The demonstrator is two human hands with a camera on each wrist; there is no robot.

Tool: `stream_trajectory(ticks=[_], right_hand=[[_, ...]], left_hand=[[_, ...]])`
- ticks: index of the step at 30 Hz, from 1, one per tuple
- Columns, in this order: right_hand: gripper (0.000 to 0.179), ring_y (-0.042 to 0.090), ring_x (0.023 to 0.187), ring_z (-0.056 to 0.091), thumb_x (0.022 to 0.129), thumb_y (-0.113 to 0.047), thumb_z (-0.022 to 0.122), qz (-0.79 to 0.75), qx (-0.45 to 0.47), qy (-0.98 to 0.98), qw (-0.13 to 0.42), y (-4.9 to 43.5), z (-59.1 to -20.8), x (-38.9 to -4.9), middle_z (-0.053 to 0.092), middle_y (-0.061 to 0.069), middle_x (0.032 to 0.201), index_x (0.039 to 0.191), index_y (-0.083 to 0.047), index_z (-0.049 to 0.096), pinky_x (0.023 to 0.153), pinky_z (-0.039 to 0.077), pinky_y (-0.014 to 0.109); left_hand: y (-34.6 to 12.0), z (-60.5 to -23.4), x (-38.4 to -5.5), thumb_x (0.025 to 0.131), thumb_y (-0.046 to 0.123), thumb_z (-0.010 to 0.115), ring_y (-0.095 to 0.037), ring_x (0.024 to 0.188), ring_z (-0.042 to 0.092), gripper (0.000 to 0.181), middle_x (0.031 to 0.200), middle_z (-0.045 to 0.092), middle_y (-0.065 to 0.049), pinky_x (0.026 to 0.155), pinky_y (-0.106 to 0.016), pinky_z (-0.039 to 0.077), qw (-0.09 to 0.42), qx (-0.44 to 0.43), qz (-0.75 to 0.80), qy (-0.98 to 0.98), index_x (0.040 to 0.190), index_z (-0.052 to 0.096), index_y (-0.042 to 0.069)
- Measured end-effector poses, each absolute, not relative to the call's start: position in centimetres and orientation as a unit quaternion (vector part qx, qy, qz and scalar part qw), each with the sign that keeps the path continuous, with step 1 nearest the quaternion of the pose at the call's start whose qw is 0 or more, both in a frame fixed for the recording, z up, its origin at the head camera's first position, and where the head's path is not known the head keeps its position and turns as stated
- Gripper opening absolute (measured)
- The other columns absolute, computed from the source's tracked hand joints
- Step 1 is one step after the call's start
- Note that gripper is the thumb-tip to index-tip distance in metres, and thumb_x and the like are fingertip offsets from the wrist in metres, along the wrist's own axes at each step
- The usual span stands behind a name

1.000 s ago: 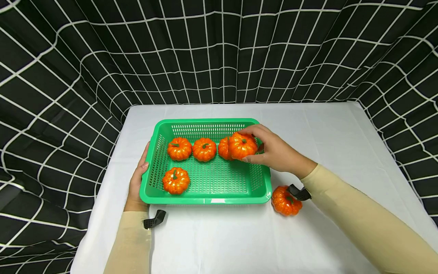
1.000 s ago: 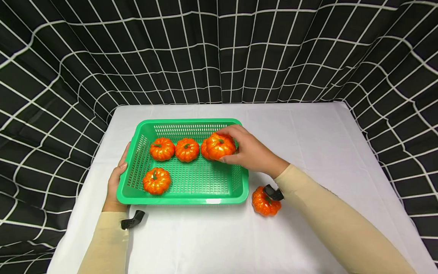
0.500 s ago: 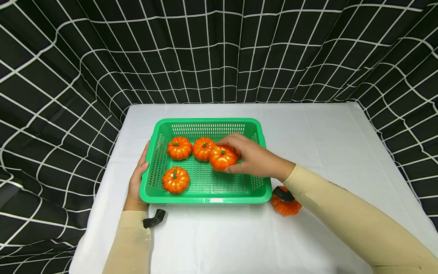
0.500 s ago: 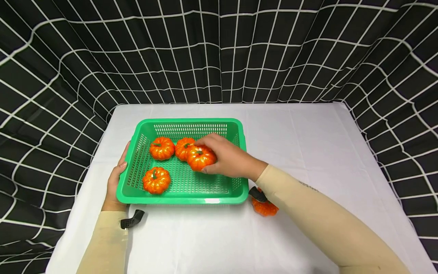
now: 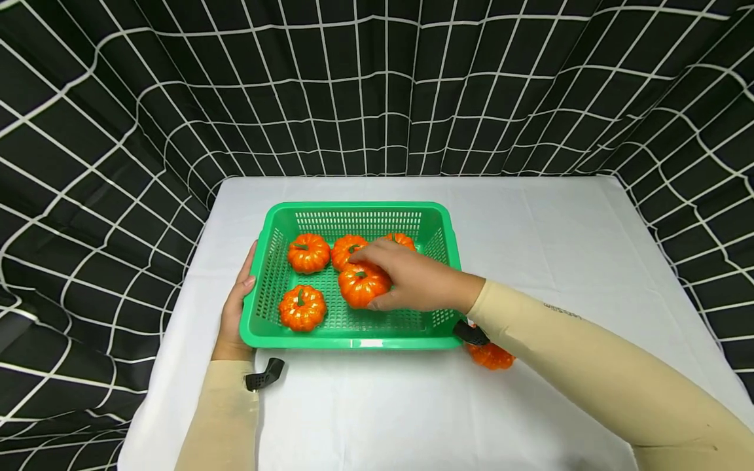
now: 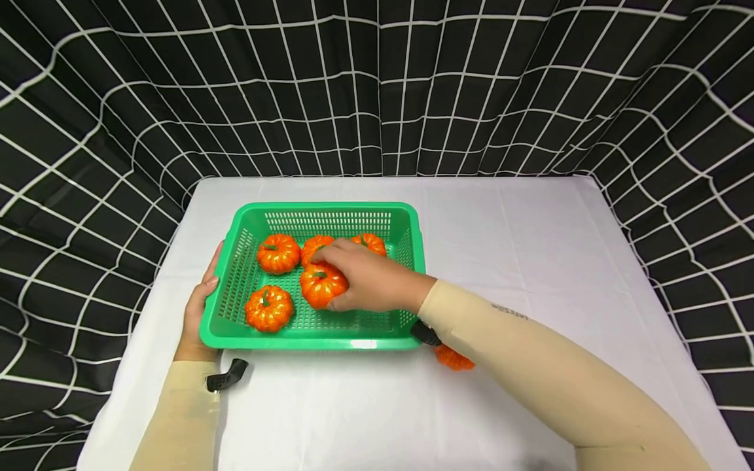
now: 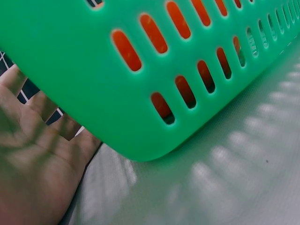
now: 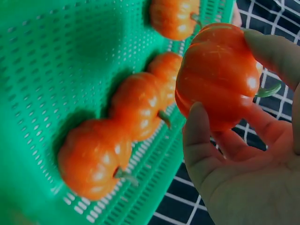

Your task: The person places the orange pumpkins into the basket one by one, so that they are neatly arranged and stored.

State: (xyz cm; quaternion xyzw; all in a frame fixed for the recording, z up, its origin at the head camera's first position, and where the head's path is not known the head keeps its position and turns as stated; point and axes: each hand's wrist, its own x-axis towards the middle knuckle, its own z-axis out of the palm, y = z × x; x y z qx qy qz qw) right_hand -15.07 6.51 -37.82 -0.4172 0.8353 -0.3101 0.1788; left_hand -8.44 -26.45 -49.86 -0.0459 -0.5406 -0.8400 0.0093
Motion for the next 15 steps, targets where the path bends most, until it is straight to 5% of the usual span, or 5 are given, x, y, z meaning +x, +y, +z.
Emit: stream_trajectory(ticks=[15], right_hand=[[0.063,0.019,0.119,0.055,0.089,-0.003,0.081,-0.245,-0.423,0.835,0.252,2.4,-39.9,-15.9,0.059,0.007,0.138,0.148,-0.005,0.059,0.099,0.051,0.032]], left_hand=[[-26.6,-49.8,-8.4,0.107,0.013,0.021,-0.02,0.163,0.015,0.07,0.18,0.022,0.005,0.129,-0.038,0.02,0.01,-0.052,-0.841,-0.539,0.177,0.021,0.025]])
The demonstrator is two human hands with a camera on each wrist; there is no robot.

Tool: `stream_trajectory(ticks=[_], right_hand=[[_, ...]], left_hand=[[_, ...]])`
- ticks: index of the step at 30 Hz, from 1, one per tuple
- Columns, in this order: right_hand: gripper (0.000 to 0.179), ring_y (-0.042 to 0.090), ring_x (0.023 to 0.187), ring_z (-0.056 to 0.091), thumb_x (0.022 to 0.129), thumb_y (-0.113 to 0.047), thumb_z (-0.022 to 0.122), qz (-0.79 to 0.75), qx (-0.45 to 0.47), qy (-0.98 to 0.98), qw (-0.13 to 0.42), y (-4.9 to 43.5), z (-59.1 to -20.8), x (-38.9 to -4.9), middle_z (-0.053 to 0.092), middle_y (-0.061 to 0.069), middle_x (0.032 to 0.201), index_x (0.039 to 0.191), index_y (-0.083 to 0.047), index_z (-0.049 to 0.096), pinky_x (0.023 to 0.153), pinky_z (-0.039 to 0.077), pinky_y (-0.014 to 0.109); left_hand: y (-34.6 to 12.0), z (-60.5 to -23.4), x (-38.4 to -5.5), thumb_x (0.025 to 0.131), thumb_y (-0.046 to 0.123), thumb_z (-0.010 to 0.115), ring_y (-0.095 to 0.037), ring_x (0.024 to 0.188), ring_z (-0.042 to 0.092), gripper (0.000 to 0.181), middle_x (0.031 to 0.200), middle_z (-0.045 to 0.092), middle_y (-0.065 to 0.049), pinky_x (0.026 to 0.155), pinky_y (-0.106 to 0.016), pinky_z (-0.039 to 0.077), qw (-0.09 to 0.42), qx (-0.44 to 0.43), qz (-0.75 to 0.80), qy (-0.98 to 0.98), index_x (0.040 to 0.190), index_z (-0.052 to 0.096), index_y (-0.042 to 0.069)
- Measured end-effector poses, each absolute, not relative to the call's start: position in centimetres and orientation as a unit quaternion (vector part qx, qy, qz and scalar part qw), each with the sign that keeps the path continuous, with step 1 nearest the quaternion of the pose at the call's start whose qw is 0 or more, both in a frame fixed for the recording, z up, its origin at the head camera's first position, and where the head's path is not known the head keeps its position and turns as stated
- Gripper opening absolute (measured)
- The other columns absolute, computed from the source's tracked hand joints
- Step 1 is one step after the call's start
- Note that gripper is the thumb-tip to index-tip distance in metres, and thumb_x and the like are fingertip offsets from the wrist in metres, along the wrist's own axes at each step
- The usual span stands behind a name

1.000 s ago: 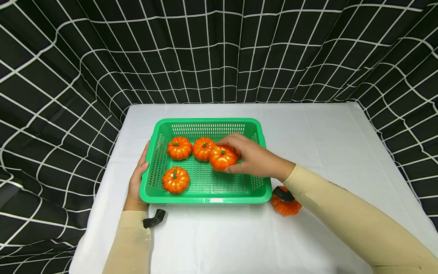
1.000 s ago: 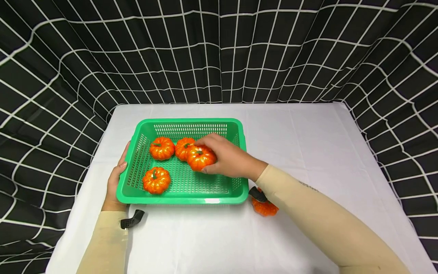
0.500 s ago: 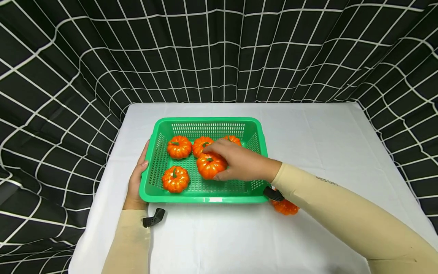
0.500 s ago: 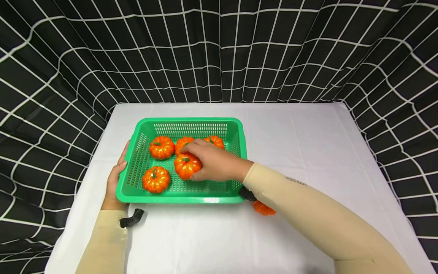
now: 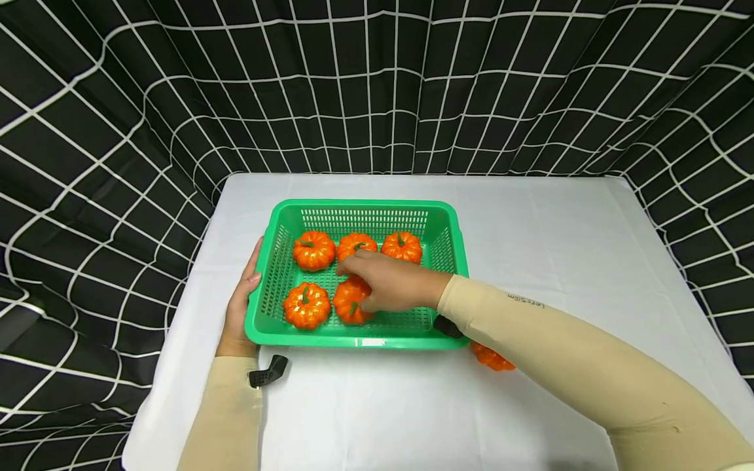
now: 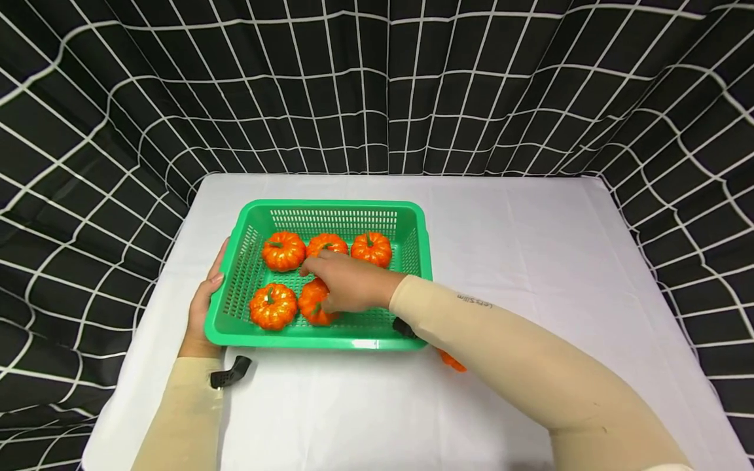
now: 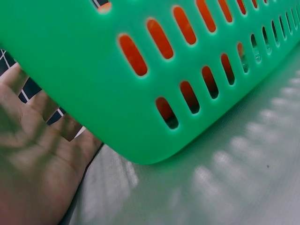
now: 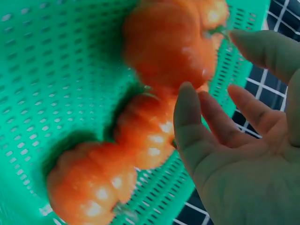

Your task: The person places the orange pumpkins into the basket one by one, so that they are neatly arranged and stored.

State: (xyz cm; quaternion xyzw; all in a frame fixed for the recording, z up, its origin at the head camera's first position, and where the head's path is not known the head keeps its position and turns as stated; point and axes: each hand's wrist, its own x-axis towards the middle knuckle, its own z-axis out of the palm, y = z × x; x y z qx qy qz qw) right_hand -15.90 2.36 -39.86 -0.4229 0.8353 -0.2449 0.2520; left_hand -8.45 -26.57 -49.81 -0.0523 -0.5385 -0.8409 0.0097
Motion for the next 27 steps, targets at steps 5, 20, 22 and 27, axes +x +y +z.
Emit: stream_trajectory(ticks=[5,20,22,27], right_hand=[[0.066,0.021,0.131,0.052,0.089,-0.001,0.08,-0.237,-0.415,0.835,0.272,2.5,-41.1,-16.2,0.057,0.008,0.147,0.151,-0.005,0.057,0.107,0.048,0.032],[0.065,0.039,0.137,0.057,0.093,0.003,0.058,-0.481,-0.354,0.734,0.324,6.1,-38.7,-17.4,0.057,0.018,0.153,0.157,-0.006,0.05,0.113,0.046,0.055],[0.066,0.04,0.136,0.058,0.093,0.004,0.056,-0.51,-0.339,0.721,0.323,6.8,-38.3,-17.5,0.058,0.019,0.152,0.157,-0.007,0.05,0.11,0.048,0.054],[0.067,0.041,0.135,0.059,0.092,0.004,0.052,-0.575,-0.291,0.691,0.328,8.5,-37.4,-17.7,0.061,0.016,0.148,0.157,-0.011,0.051,0.101,0.056,0.055]], left_hand=[[-26.5,-49.8,-8.6,0.107,0.013,0.022,-0.02,0.163,0.017,0.07,0.179,0.023,0.005,0.128,-0.038,0.021,0.006,-0.047,-0.844,-0.535,0.176,0.023,0.025],[-26.6,-49.9,-8.5,0.106,0.011,0.021,-0.022,0.163,0.017,0.072,0.18,0.022,0.004,0.127,-0.036,0.024,0.004,-0.048,-0.843,-0.536,0.177,0.022,0.025],[-26.6,-49.9,-8.4,0.107,0.011,0.02,-0.022,0.163,0.017,0.071,0.18,0.022,0.004,0.128,-0.037,0.023,0.004,-0.051,-0.842,-0.537,0.177,0.022,0.025],[-26.5,-50.0,-8.5,0.107,0.012,0.02,-0.021,0.163,0.016,0.071,0.18,0.021,0.004,0.128,-0.038,0.021,0.002,-0.056,-0.842,-0.537,0.177,0.022,0.025]])
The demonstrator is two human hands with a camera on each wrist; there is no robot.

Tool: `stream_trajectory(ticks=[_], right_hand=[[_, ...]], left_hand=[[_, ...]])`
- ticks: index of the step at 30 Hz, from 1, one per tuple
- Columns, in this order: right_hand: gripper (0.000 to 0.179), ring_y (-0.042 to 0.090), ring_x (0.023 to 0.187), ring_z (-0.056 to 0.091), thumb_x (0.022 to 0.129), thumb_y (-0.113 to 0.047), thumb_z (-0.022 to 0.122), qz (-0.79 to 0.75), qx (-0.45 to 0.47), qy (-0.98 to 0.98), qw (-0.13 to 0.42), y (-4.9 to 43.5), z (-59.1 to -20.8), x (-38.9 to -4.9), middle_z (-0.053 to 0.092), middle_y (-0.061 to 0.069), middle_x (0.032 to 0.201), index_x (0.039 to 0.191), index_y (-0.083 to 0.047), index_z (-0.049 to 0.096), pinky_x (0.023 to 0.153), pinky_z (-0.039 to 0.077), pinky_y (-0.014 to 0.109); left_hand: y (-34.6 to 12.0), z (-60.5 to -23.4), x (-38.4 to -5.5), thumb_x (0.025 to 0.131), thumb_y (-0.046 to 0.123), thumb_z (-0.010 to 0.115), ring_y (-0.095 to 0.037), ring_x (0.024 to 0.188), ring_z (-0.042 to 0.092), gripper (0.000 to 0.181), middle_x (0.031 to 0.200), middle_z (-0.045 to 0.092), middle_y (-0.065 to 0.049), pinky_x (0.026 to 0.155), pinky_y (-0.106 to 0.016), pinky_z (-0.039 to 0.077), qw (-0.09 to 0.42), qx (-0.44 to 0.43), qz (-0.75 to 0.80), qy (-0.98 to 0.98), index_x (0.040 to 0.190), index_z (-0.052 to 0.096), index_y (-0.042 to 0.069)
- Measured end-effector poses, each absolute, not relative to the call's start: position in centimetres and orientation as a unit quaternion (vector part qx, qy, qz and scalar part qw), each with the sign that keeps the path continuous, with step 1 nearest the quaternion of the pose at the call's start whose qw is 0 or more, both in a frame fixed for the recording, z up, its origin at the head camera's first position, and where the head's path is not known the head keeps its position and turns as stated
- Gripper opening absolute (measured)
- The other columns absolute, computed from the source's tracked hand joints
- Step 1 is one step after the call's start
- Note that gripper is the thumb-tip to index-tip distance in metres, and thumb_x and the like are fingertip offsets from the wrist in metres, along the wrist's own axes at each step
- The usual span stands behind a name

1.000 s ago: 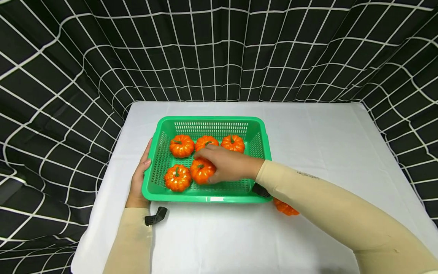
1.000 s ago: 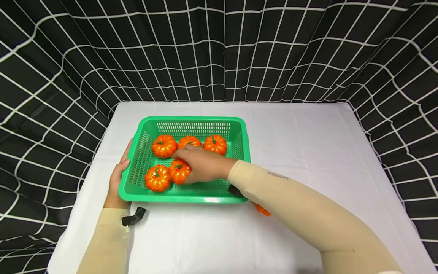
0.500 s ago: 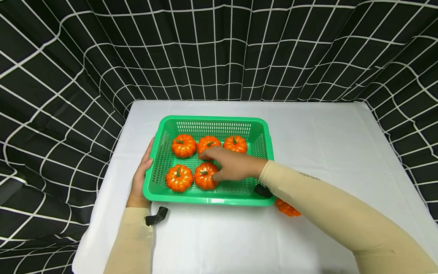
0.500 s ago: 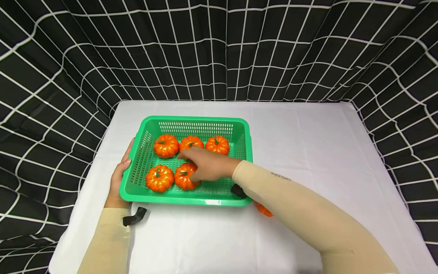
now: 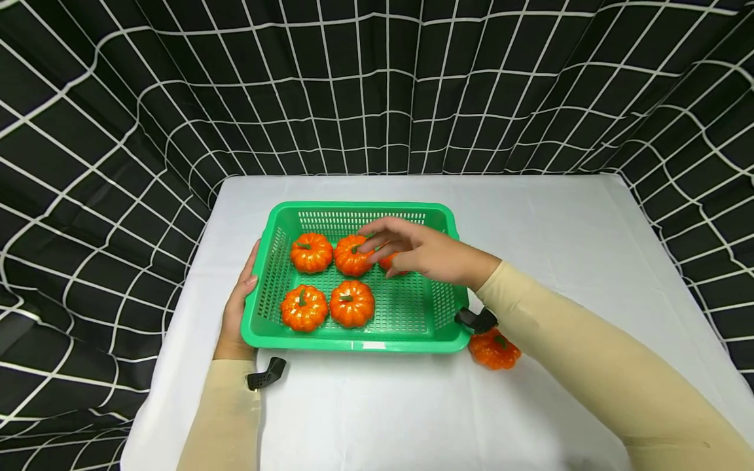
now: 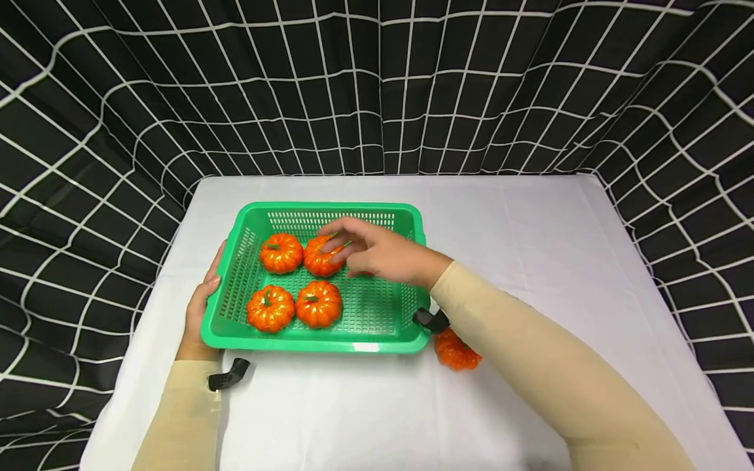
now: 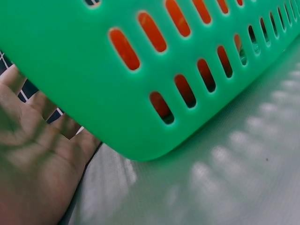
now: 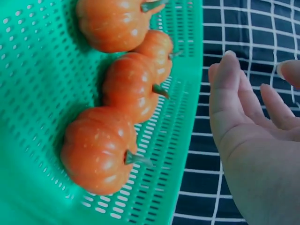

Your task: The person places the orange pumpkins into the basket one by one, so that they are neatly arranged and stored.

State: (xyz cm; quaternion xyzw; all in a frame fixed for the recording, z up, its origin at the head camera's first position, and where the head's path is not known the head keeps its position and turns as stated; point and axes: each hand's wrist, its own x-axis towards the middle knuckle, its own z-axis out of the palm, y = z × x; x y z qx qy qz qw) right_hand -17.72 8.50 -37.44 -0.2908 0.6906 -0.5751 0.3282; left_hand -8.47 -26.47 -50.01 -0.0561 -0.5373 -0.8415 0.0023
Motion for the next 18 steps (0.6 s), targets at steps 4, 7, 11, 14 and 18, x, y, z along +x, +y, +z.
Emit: stream_trajectory(ticks=[4,7,11,14,18], right_hand=[[0.067,0.042,0.132,0.061,0.091,0.003,0.049,-0.603,-0.275,0.674,0.326,9.6,-37.2,-17.9,0.061,0.017,0.147,0.157,-0.012,0.051,0.097,0.058,0.055],[0.067,0.045,0.131,0.061,0.092,0.004,0.048,-0.628,-0.262,0.652,0.334,10.2,-37.3,-17.9,0.06,0.021,0.148,0.158,-0.008,0.047,0.097,0.057,0.054],[0.071,0.042,0.129,0.063,0.091,0.007,0.045,-0.662,-0.247,0.618,0.346,11.0,-37.5,-17.9,0.058,0.025,0.149,0.161,-0.002,0.04,0.097,0.057,0.049],[0.073,0.04,0.127,0.063,0.09,0.008,0.043,-0.68,-0.242,0.598,0.349,11.7,-37.6,-17.8,0.056,0.028,0.15,0.162,-0.001,0.038,0.097,0.056,0.046],[0.073,0.04,0.128,0.062,0.088,0.01,0.041,-0.698,-0.24,0.578,0.347,12.7,-37.5,-17.8,0.053,0.03,0.151,0.161,-0.001,0.039,0.099,0.056,0.046]], left_hand=[[-26.5,-50.0,-8.5,0.108,0.014,0.022,-0.02,0.163,0.016,0.07,0.18,0.021,0.004,0.128,-0.037,0.021,0.004,-0.056,-0.841,-0.538,0.177,0.022,0.025],[-26.4,-49.9,-8.4,0.108,0.013,0.021,-0.019,0.164,0.015,0.07,0.18,0.021,0.004,0.128,-0.036,0.021,0.005,-0.056,-0.841,-0.538,0.177,0.021,0.024],[-26.4,-49.8,-8.4,0.107,0.013,0.02,-0.019,0.164,0.015,0.07,0.18,0.021,0.004,0.128,-0.036,0.022,0.004,-0.052,-0.84,-0.539,0.177,0.021,0.025],[-26.3,-49.7,-8.3,0.107,0.012,0.02,-0.02,0.164,0.016,0.071,0.18,0.021,0.004,0.128,-0.036,0.022,0.003,-0.05,-0.841,-0.539,0.177,0.02,0.025],[-26.2,-49.5,-8.2,0.107,0.012,0.019,-0.02,0.164,0.015,0.071,0.18,0.021,0.004,0.128,-0.036,0.022,0.003,-0.052,-0.841,-0.539,0.177,0.02,0.024]])
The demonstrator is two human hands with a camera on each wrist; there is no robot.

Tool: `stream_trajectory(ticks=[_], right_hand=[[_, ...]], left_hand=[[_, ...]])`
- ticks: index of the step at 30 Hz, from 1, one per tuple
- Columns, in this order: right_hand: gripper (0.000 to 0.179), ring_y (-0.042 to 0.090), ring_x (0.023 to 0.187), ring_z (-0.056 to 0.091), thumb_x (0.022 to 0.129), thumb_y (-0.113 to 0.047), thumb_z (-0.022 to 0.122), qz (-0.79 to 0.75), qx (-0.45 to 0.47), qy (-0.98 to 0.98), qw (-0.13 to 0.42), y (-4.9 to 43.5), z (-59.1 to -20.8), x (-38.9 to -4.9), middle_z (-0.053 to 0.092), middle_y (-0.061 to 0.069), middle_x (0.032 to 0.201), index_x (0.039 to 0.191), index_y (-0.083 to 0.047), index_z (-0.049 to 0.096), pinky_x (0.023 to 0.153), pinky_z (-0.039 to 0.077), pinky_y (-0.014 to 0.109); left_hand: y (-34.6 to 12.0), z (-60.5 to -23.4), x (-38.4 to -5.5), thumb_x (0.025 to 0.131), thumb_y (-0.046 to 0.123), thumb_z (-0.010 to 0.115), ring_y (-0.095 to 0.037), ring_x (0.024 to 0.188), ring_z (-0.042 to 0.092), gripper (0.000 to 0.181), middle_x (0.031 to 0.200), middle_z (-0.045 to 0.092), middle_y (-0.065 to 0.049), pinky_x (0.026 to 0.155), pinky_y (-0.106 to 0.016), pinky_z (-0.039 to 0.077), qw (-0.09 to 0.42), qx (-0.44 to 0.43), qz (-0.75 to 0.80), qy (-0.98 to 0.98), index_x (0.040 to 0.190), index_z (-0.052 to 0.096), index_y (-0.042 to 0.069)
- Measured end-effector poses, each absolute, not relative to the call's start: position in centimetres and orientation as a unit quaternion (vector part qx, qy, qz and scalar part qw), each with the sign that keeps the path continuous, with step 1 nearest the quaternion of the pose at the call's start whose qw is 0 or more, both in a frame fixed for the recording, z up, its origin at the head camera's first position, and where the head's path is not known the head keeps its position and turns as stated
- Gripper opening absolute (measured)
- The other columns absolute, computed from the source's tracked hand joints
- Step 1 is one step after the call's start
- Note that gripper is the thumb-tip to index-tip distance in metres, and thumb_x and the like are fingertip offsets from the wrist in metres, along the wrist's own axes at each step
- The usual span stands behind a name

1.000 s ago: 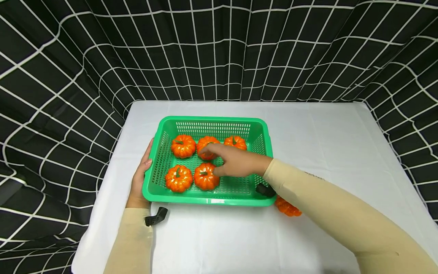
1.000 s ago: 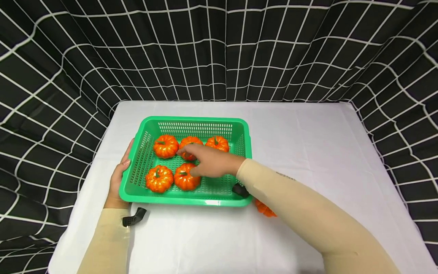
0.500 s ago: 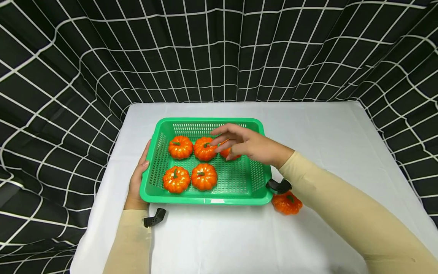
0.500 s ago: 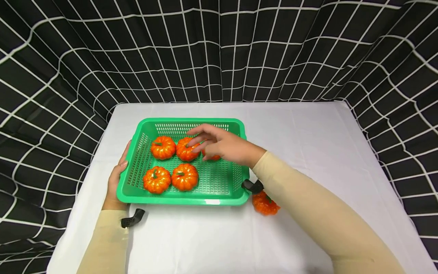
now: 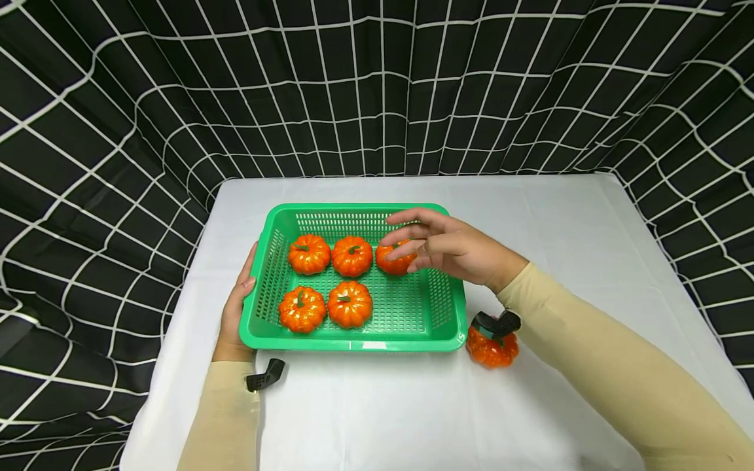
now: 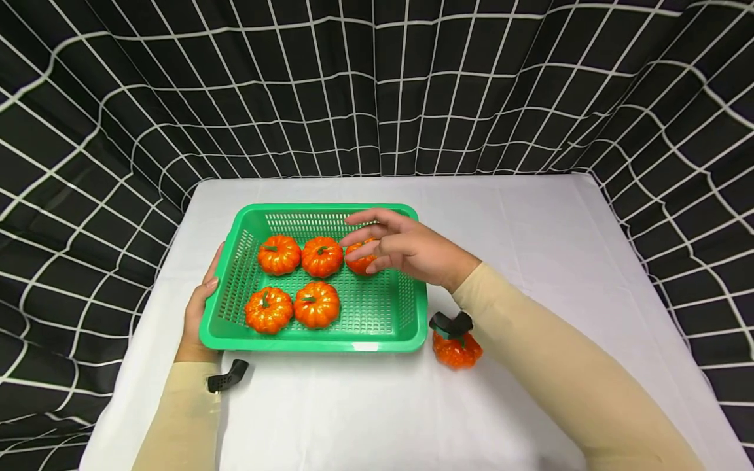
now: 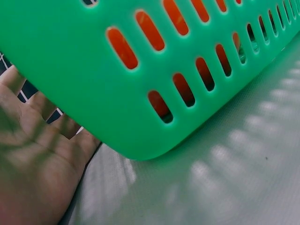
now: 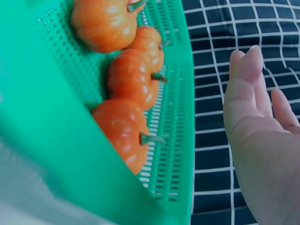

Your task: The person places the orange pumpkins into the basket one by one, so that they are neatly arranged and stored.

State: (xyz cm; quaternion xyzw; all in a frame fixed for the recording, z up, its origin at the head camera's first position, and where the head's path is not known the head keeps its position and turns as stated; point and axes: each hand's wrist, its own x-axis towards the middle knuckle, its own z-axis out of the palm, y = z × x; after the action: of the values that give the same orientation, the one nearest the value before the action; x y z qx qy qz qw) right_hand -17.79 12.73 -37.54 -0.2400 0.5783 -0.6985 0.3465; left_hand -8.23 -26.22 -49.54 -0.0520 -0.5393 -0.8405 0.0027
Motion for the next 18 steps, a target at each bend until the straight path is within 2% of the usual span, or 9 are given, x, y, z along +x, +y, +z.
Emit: stream_trajectory(ticks=[2,5,12,18], right_hand=[[0.073,0.041,0.129,0.062,0.088,0.011,0.039,-0.704,-0.243,0.575,0.34,13.3,-37.4,-17.8,0.053,0.03,0.152,0.16,-0.001,0.04,0.099,0.056,0.047],[0.068,0.041,0.131,0.06,0.093,0.009,0.039,-0.711,-0.249,0.568,0.331,14.4,-37.2,-17.9,0.052,0.03,0.153,0.16,-0.002,0.041,0.1,0.055,0.049],[0.046,0.042,0.133,0.059,0.113,-0.007,0.034,-0.746,-0.268,0.51,0.335,17.0,-37.2,-18.0,0.052,0.029,0.152,0.157,-0.007,0.048,0.098,0.055,0.043],[0.052,0.043,0.137,0.055,0.119,-0.022,0.021,-0.753,-0.308,0.473,0.338,19.1,-38.3,-17.7,0.052,0.027,0.154,0.164,-0.005,0.041,0.102,0.052,0.045]], left_hand=[[-26.2,-49.5,-8.2,0.107,0.012,0.019,-0.02,0.164,0.015,0.071,0.18,0.021,0.004,0.128,-0.037,0.022,0.003,-0.053,-0.84,-0.54,0.177,0.02,0.024],[-26.2,-49.5,-8.2,0.107,0.012,0.02,-0.021,0.164,0.016,0.071,0.18,0.021,0.004,0.128,-0.038,0.021,0.002,-0.053,-0.839,-0.542,0.177,0.021,0.025],[-26.3,-49.7,-8.4,0.106,0.013,0.022,-0.022,0.163,0.017,0.072,0.18,0.022,0.004,0.128,-0.038,0.023,0.007,-0.043,-0.836,-0.547,0.177,0.023,0.026],[-26.3,-49.8,-8.4,0.106,0.013,0.022,-0.022,0.163,0.018,0.072,0.179,0.023,0.004,0.127,-0.038,0.024,0.008,-0.044,-0.837,-0.546,0.176,0.023,0.026]])
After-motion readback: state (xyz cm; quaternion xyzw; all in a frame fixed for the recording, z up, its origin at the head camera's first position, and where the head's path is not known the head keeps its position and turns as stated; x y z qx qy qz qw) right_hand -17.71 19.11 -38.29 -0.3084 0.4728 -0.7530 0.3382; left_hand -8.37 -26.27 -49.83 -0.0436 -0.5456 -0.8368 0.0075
